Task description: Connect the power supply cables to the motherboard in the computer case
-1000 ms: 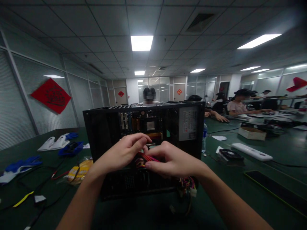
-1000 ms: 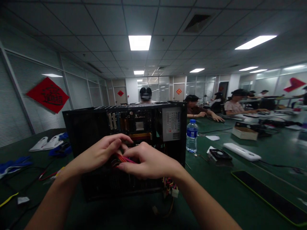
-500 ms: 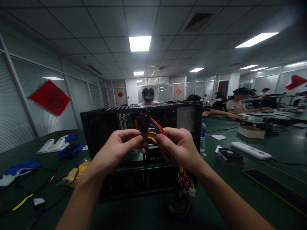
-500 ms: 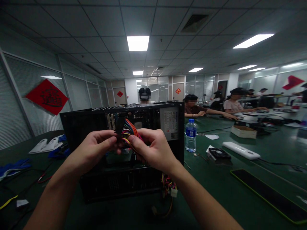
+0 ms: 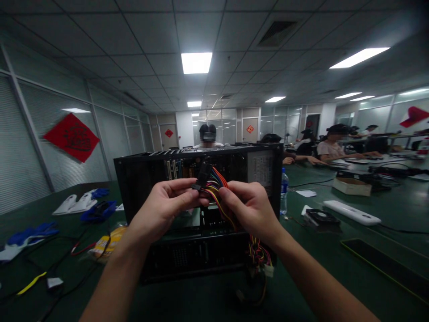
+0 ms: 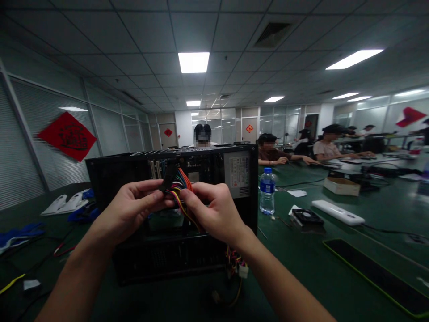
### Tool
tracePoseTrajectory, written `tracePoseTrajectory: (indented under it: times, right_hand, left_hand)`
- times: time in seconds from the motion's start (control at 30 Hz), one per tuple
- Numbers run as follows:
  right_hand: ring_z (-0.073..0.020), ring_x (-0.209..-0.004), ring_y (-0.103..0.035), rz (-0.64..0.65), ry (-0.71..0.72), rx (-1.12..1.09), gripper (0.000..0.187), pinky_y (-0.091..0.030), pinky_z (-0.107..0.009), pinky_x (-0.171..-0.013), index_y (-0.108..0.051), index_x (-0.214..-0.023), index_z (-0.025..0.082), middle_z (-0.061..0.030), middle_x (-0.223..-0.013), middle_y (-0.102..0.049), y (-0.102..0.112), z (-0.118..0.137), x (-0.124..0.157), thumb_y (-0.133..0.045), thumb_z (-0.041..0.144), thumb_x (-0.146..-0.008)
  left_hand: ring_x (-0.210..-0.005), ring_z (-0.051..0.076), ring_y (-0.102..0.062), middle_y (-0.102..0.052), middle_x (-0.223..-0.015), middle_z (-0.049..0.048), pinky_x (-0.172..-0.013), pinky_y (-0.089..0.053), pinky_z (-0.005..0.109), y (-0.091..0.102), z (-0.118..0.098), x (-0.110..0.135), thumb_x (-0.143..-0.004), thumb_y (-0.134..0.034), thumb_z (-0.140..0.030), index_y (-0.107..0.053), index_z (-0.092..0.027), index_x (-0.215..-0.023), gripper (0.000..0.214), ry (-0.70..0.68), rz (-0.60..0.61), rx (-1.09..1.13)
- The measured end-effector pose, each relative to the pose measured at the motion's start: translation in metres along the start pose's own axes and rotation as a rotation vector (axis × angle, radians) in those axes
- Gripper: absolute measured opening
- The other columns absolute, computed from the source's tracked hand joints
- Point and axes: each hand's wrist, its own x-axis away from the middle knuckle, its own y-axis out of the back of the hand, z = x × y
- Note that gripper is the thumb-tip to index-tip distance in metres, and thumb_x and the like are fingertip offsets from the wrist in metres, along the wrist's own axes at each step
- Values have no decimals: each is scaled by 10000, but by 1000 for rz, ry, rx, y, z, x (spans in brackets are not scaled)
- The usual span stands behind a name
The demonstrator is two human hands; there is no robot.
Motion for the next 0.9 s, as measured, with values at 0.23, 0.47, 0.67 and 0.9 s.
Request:
tracePoseTrajectory:
  times: [0.23, 0.47, 0.67, 0.9]
  right_hand:
    - [-87, -502, -382, 31, 18, 79, 422, -299, -231, -485, -632, -694, 154, 31, -559, -471, -3, -3, 1, -507, 416, -1000]
    - [-96, -535, -458, 62, -30, 10, 435, -343, -227, -526, -590, -661, 158, 21, -581, -523, -7, -5, 1, -494, 392, -1015]
    - [-140, -645, -608, 78, -100, -130, 417, -464, -233, -627, -680, -728, 155, -25, -713, -693, -7, -3, -1, -495, 395, -1015]
    - [-157, -710, -641, 152, -168, -199, 403, -493, -248, -673, -710, -805, 142, -43, -781, -714, -8, -6, -1, -496, 411, -1016]
  left_hand:
    - [-799, 195, -762, -790, -866, 82, -779, -617, 246, -5, -5, 3, -700, -889, -272, -693, -132, -1108, 474, -9, -40, -98]
    - [-854, 222, -759, -789, -919, 85, -765, -620, 261, -8, -1, 2, -762, -831, -305, -695, -121, -1141, 442, -139, -126, -272]
    - [-932, 235, -746, -778, -1020, 97, -738, -612, 246, -13, 2, 4, -779, -809, -285, -710, -131, -1189, 449, -181, -169, -355]
    - [-872, 204, -749, -789, -946, 75, -731, -600, 220, -16, 0, 5, -795, -803, -338, -732, -172, -1175, 421, -172, -189, -259]
